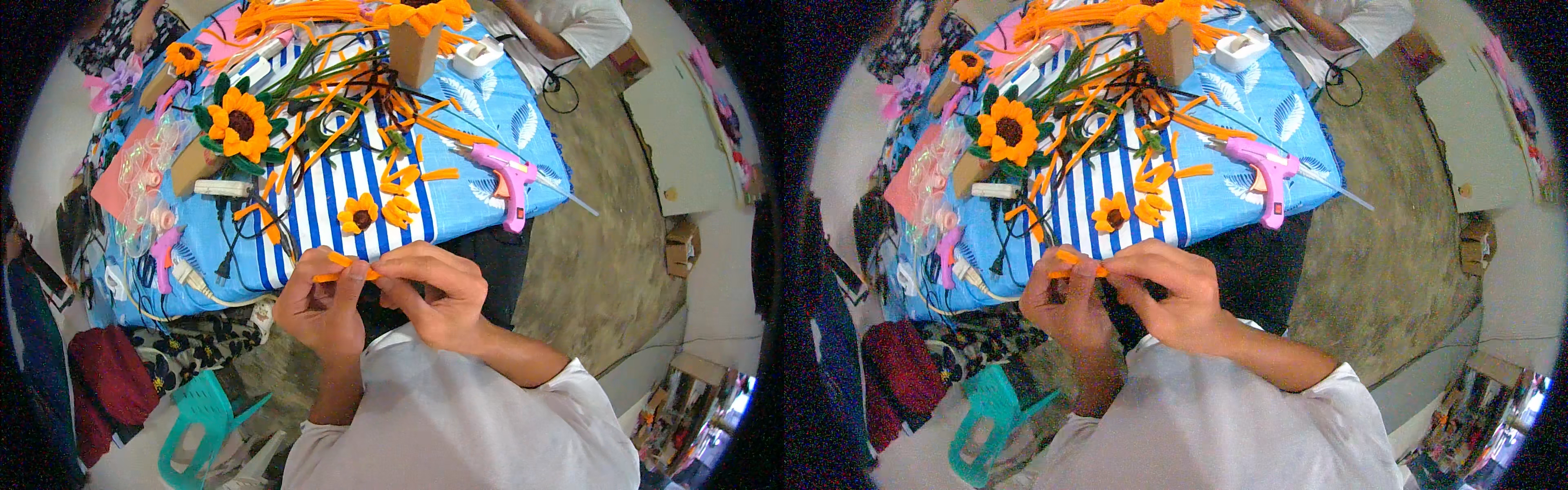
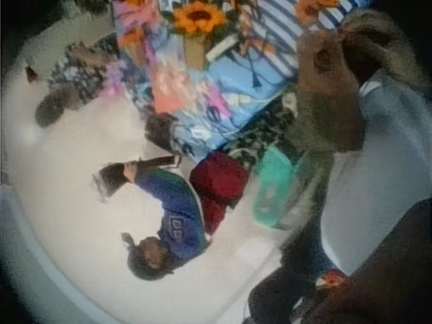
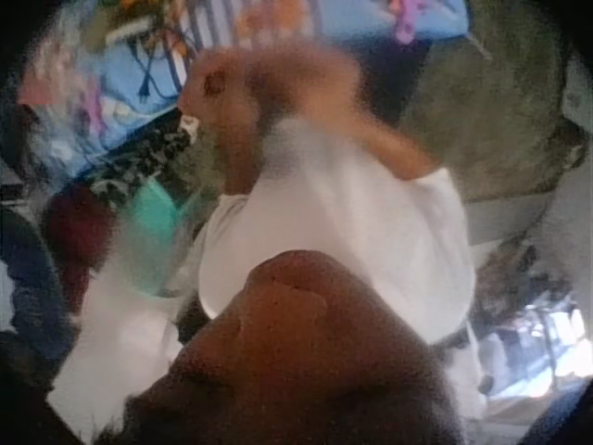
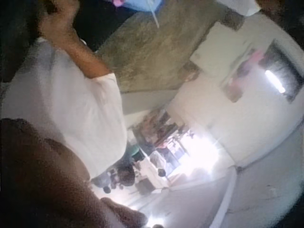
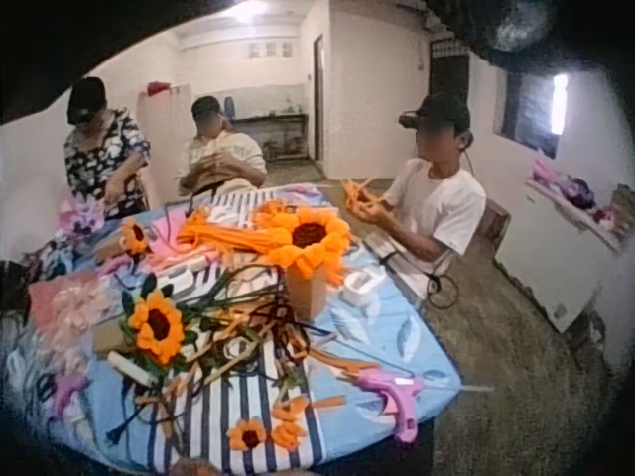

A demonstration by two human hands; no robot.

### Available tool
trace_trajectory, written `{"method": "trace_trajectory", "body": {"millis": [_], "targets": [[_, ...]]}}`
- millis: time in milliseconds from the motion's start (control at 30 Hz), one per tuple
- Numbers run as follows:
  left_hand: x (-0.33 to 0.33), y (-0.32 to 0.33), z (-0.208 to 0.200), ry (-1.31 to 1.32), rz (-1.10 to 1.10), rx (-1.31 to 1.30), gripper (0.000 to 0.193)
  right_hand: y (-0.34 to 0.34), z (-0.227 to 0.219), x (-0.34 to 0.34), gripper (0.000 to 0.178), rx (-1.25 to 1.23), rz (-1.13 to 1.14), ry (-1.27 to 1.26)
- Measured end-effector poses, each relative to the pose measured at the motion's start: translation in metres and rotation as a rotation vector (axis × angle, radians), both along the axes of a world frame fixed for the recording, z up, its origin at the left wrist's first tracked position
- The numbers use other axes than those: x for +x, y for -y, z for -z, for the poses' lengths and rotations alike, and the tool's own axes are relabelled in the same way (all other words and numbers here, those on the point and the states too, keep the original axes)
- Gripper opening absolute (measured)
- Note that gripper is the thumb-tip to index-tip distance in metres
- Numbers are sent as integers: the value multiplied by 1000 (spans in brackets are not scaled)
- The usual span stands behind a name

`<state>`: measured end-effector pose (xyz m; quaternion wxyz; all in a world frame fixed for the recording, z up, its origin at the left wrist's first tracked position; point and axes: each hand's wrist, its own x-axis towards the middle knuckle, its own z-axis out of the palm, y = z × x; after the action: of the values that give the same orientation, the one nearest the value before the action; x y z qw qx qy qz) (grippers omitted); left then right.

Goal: The person assembles orange foam flowers by hand, folding and arranging petals while sitting at a table with others.

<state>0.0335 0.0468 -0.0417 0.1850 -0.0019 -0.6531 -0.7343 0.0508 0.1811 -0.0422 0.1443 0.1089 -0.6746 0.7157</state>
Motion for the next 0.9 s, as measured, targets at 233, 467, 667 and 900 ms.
{"method": "trace_trajectory", "body": {"millis": [233,467,667,900], "targets": [[2,-4,-7,218,257,397,19,-4,-1,3,10,-281,-44,168],[3,7,19,114,622,435,26,-10,6,9,12,-704,-216,424],[-5,18,36,83,644,261,18,-5,11,20,9,-841,-239,572],[9,4,21,162,269,94,4,19,10,20,13,-442,-20,415]]}}
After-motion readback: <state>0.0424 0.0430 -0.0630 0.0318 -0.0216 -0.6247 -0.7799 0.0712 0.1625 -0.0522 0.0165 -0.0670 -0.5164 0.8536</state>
